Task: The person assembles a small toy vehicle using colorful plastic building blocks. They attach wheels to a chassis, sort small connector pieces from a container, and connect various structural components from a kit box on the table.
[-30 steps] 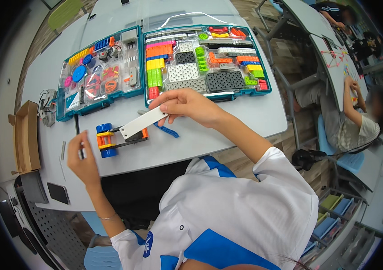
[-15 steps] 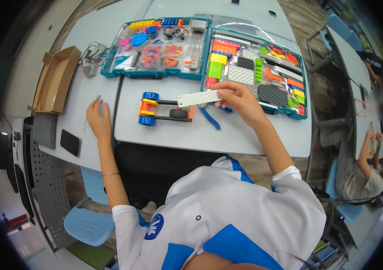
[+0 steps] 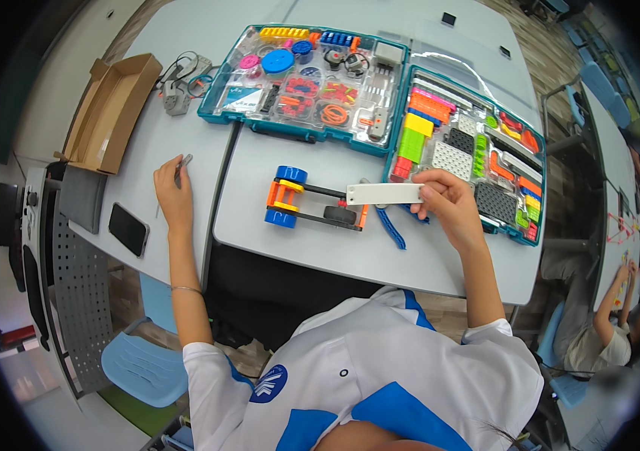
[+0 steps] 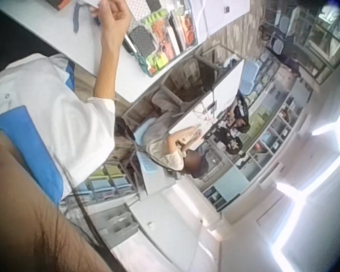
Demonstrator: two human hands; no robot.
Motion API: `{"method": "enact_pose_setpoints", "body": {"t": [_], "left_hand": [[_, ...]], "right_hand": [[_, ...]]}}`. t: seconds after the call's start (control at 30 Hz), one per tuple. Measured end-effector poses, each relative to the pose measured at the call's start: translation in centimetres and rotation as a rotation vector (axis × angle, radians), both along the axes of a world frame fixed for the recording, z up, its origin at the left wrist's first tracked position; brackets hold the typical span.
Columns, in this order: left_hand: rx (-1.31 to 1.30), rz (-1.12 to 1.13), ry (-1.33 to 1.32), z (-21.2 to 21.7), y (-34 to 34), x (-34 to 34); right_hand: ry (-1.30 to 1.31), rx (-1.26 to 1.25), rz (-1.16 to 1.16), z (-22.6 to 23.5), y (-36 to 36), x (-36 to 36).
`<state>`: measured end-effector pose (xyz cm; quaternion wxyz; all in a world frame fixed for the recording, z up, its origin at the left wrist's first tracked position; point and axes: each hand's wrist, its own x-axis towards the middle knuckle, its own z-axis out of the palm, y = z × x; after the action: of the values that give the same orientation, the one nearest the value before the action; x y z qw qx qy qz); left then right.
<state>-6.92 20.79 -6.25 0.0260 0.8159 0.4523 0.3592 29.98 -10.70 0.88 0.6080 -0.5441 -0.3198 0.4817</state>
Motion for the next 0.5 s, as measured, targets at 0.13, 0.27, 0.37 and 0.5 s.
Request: {"method": "enact_pose_setpoints", "body": {"t": [0.13,0.27,0.37,0.5], "left_hand": [[0.029,0.001,-0.017,0.5,-0.4,-0.2],[-0.075,-0.047,-0.201,0.4,-0.7,-0.4],[-0.143,-0.073,-0.336,0.2,-0.7,-0.3],[-0.213,-0.045,-0.404,-0.1,-0.4,-0.4]], "right_hand": [[0.003,-0.012,0.010,0.2,0.0,-0.8],[-0.011,-0.019,0.049,0.7,0.3,-1.8],[-0.033,-0.025,0.080,0.9,0.6,-2.7],[-0.057,-0.040,0.102,0.9,0.9,-2.9]]}}
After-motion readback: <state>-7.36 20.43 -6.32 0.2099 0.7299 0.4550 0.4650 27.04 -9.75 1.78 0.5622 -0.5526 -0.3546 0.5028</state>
